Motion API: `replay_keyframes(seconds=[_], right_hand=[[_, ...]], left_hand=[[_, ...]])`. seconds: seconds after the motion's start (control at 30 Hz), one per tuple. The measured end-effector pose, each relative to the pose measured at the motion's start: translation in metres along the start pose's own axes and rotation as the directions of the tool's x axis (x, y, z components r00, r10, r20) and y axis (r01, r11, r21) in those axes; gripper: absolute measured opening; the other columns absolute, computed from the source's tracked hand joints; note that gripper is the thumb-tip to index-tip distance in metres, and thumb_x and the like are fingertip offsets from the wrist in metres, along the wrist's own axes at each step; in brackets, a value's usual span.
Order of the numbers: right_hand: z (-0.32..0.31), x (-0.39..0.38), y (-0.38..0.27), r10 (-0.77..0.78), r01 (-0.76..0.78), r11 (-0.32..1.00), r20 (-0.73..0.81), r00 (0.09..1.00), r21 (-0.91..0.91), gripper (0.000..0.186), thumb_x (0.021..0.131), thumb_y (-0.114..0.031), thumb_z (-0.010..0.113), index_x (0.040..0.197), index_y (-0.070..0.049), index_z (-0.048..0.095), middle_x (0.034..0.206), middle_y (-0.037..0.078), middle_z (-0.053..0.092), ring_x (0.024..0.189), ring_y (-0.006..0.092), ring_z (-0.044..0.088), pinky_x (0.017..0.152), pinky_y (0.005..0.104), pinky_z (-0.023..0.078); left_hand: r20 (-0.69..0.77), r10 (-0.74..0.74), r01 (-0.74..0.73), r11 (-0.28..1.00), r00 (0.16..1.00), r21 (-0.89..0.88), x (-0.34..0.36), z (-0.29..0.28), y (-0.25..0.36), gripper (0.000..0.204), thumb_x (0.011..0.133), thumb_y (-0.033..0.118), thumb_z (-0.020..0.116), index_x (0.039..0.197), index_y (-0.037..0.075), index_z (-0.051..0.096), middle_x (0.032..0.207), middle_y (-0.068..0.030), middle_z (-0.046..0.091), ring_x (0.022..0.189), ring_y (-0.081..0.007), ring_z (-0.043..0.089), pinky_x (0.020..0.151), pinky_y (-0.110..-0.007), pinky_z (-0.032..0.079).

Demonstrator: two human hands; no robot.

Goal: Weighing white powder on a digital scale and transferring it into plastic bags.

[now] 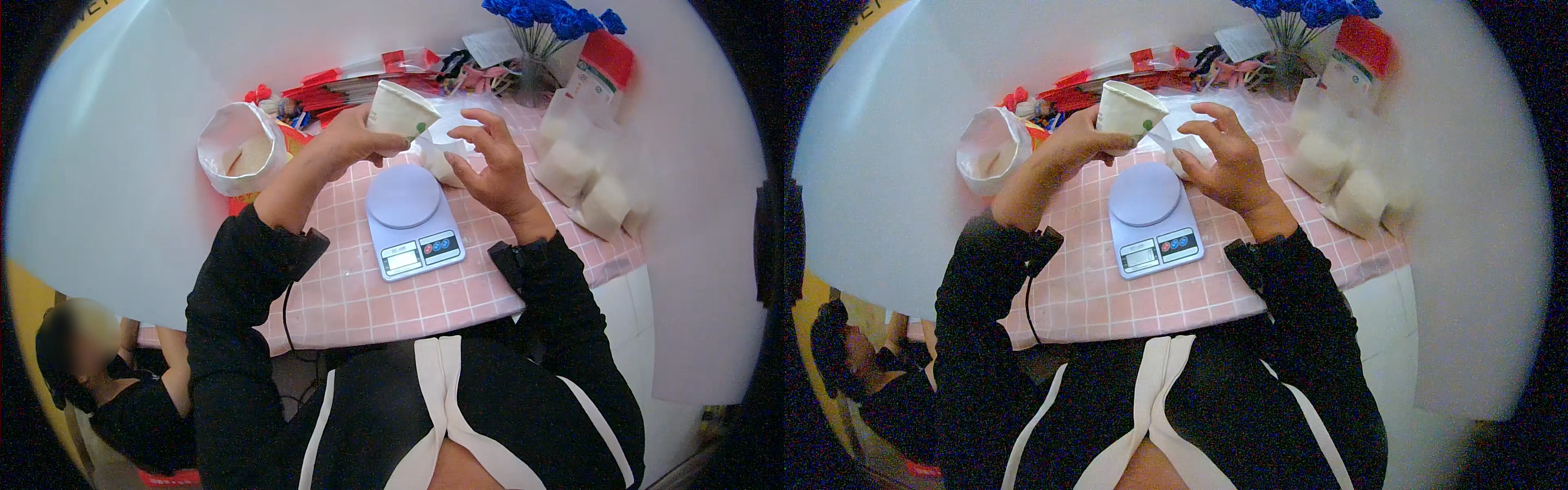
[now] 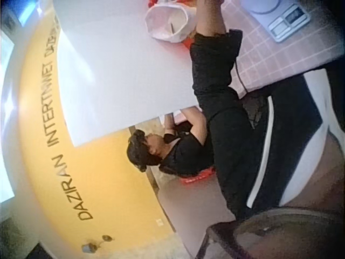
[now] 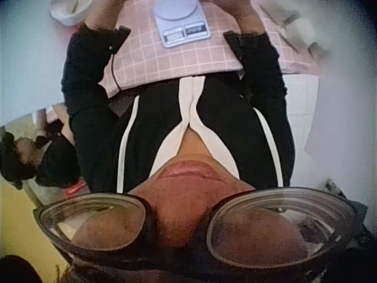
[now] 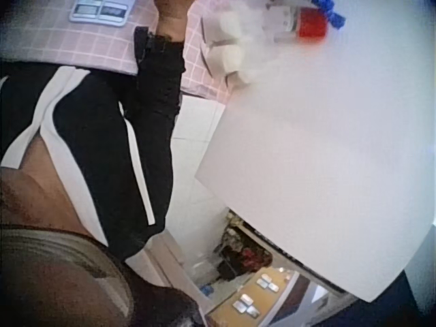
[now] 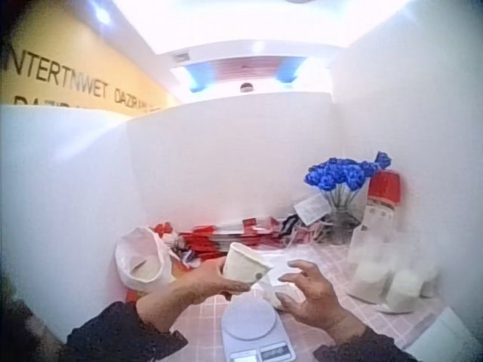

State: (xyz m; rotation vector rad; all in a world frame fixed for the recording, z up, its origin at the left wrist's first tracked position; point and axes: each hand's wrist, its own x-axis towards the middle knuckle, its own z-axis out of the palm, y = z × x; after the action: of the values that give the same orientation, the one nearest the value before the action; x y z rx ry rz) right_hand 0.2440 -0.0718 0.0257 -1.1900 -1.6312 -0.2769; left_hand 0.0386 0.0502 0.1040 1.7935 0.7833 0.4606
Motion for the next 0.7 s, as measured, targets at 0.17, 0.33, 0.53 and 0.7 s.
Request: replay_keyframes(seconds=[0.17,0.33,0.53,0.7], right_hand=[[-0.003,-0.001,0.004,0.007,-0.008,1.0,-0.023,1.0,-0.013,0.038,0.073,-0.013,0.078,0.106,-0.009,0.062,0.119,0.014,0.056,0.105,0.0309,0.059,0.081,0.0374,0.053],[-0.002,0.0,0.002,0.033,-0.032,0.999,-0.06,0.998,0.01,0.049,0.072,-0.012,0.079,0.116,-0.008,0.057,0.119,0.014,0.055,0.092,0.0265,0.061,0.072,0.0333,0.054],[-0.001,-0.002,0.007,0.067,-0.065,0.997,-0.087,0.994,0.035,0.056,0.072,-0.014,0.081,0.12,-0.007,0.054,0.117,0.014,0.055,0.079,0.0223,0.06,0.065,0.0307,0.054],[-0.002,-0.004,0.008,0.178,-0.178,0.982,0.0,0.984,0.06,0.061,0.071,-0.021,0.083,0.122,-0.007,0.053,0.116,0.013,0.055,0.069,0.0206,0.061,0.062,0.0307,0.054]], left_hand=[[0.003,0.076,-0.074,0.963,0.997,0.259,0.009,0.0,0.007,0.049,0.069,0.022,0.081,0.108,-0.001,0.063,0.086,-0.0103,0.067,0.066,-0.015,0.063,0.051,-0.029,0.051],[0.01,0.074,-0.071,0.884,0.997,0.463,0.021,-0.004,0.01,0.053,0.07,0.03,0.079,0.111,-0.001,0.064,0.088,-0.0133,0.068,0.064,-0.0179,0.065,0.052,-0.029,0.052],[-0.001,0.096,-0.074,0.768,0.995,0.636,0.02,0.001,0.025,0.059,0.068,0.037,0.079,0.111,-0.001,0.064,0.093,-0.0177,0.068,0.07,-0.0248,0.068,0.06,-0.034,0.054],[0.017,0.276,-0.19,0.616,0.961,0.764,0.029,0.007,0.02,0.063,0.067,0.043,0.079,0.11,-0.001,0.064,0.101,-0.0206,0.068,0.093,-0.0339,0.066,0.084,-0.04,0.051]])
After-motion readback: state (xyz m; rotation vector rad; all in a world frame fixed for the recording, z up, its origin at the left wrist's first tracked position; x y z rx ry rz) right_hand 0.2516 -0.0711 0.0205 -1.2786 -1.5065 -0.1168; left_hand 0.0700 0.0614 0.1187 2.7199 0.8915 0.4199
